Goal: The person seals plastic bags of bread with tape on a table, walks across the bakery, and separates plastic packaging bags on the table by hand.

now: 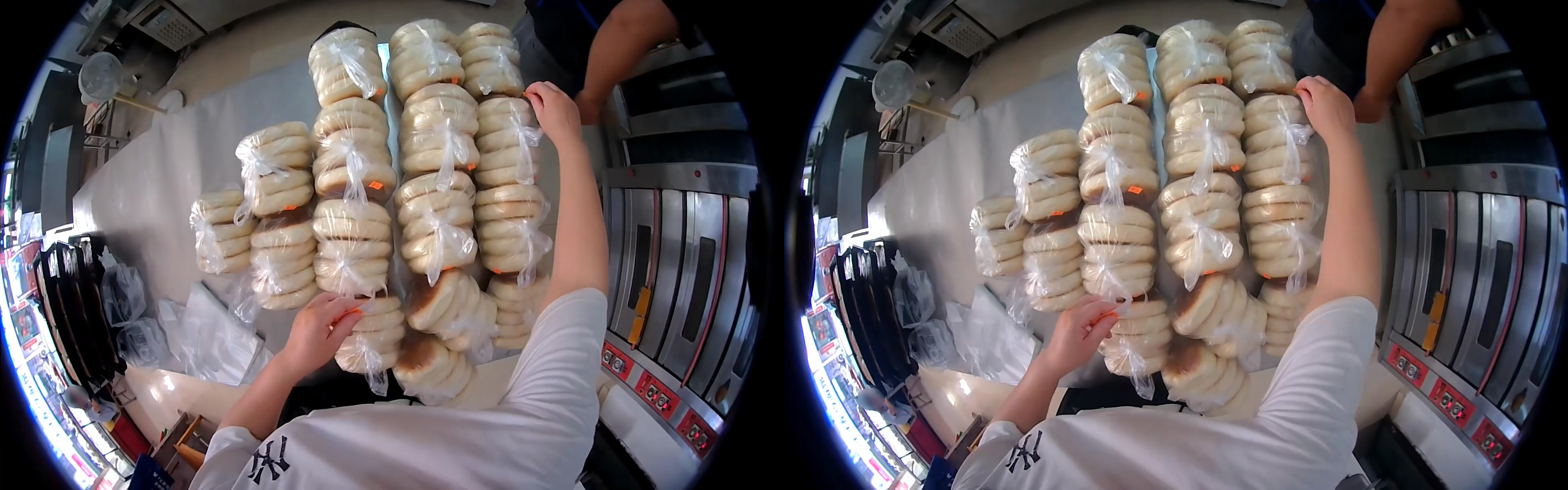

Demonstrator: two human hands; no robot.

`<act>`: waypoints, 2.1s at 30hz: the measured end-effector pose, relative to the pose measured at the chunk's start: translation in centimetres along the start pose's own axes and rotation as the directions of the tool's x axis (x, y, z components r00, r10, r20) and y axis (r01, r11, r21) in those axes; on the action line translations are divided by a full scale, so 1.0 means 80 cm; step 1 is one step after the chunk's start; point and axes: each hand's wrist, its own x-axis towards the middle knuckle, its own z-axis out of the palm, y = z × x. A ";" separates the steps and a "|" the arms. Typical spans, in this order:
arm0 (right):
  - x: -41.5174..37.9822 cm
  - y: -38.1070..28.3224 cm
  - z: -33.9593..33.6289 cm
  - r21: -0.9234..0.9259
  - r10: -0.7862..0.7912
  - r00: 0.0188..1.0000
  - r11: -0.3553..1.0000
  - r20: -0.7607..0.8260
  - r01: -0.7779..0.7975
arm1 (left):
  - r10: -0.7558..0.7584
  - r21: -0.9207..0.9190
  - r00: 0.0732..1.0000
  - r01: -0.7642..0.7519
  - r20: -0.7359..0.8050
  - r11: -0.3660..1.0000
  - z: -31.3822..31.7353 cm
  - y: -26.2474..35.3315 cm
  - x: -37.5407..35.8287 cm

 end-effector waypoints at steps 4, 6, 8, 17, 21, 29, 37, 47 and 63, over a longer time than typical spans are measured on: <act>0.019 0.010 0.012 -0.100 -0.106 0.983 0.987 0.153 0.123 | -0.130 -0.106 0.991 0.127 -0.023 0.986 -0.002 -0.007 0.001; 0.024 0.009 0.015 -0.117 -0.122 0.975 0.982 0.188 0.145 | -0.136 -0.093 0.991 0.133 -0.021 0.987 -0.002 -0.014 0.002; 0.026 0.008 0.016 -0.100 -0.132 0.976 0.983 0.174 0.151 | -0.047 -0.053 0.997 0.044 -0.054 0.998 -0.001 -0.020 0.003; 0.016 0.042 0.036 -0.387 0.242 0.947 0.910 0.212 -0.146 | 0.006 -0.001 1.000 -0.006 0.005 1.000 -0.010 -0.027 -0.011; -0.030 0.018 0.008 -0.399 0.470 0.877 0.826 0.101 -0.397 | -0.013 -0.058 0.997 0.008 -0.076 0.998 -0.014 -0.027 -0.043; -0.142 -0.270 -0.093 0.611 0.163 0.979 0.765 0.123 -0.204 | 0.001 -0.090 0.984 -0.017 -0.179 0.996 -0.048 -0.037 -0.165; -0.398 -0.699 -0.114 0.864 -0.705 0.506 0.352 0.498 -0.359 | -0.170 -0.534 0.952 0.008 -0.255 0.845 -0.046 -0.111 -0.426; -0.625 -1.064 -0.139 0.742 -0.871 -0.095 0.464 0.482 -0.484 | -0.498 -0.761 0.581 -0.419 -0.644 0.496 -0.007 -0.265 -0.826; -0.783 -1.548 -0.003 0.681 -0.782 -0.511 0.593 0.358 -0.430 | -0.798 -0.365 0.069 -0.911 -0.598 0.194 -0.093 -0.589 -1.100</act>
